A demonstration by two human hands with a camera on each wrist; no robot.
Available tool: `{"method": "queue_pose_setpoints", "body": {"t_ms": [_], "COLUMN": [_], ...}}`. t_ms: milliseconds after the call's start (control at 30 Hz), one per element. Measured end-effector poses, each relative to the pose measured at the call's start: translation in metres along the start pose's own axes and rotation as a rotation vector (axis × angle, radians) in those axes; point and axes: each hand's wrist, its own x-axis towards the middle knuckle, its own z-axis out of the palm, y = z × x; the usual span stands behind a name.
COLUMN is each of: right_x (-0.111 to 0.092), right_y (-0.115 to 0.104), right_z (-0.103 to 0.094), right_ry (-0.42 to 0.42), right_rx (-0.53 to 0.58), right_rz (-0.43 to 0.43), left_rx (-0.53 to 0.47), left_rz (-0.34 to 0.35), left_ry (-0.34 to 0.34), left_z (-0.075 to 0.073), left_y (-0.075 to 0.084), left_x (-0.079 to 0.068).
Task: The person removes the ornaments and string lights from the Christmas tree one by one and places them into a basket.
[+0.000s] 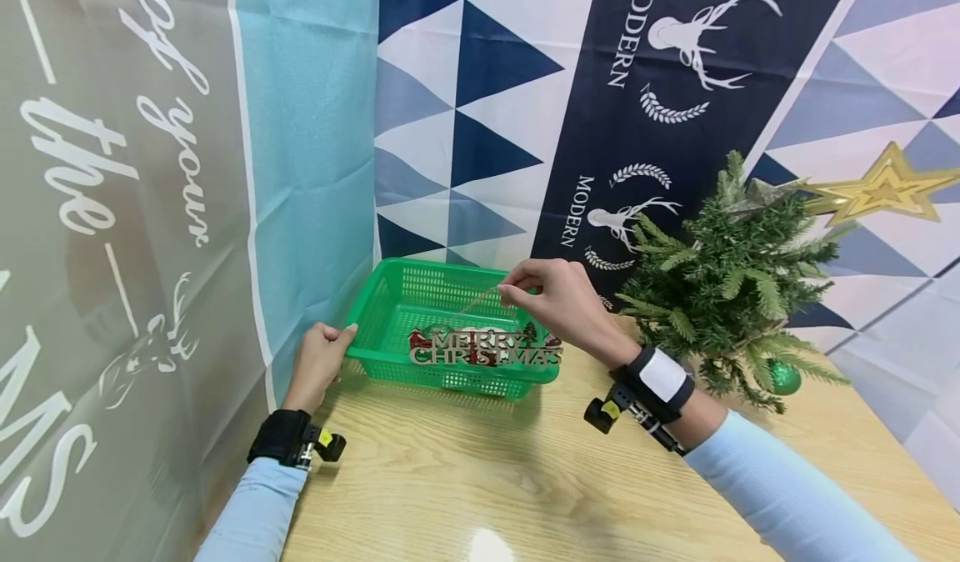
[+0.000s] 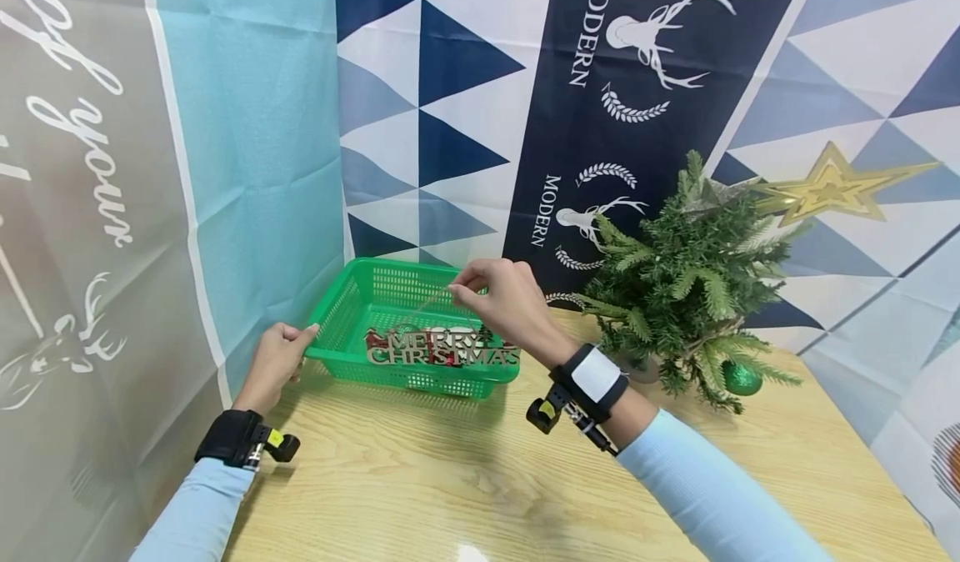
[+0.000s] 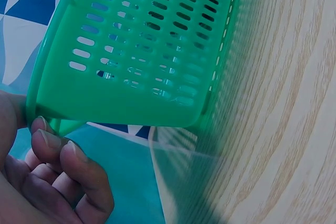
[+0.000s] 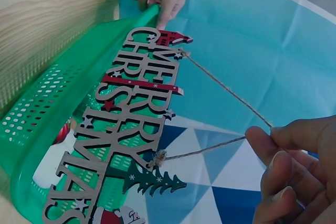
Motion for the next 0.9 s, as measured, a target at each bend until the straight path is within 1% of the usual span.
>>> {"method": "queue_pose_setpoints", "body": {"t_ms": [300, 533, 700, 900], "right_x": [0.006, 0.010, 0.014, 0.015], "right_y": [-0.004, -0.005, -0.005, -0.008], "right_z": [0.008, 0.016, 0.022, 0.031], "right_ry": [-0.007, -0.004, -0.002, -0.046], "right_rx": [0.014, -0.002, -0.012, 0.020], "right_rz": [0.002, 0.008, -0.017, -0.009], "left_rx": [-0.002, -0.004, -0.014, -0.010], "left_rz": [0.006, -0.009, -0.015, -0.014], "left_ry": [-0.006, -0.002, 0.000, 0.007], "left_z": [-0.001, 0.001, 0.000, 0.000], "left_y": [0.000, 0.000, -0.001, -0.001], "left_x": [0.000, 0.000, 0.003, 0.002]}}
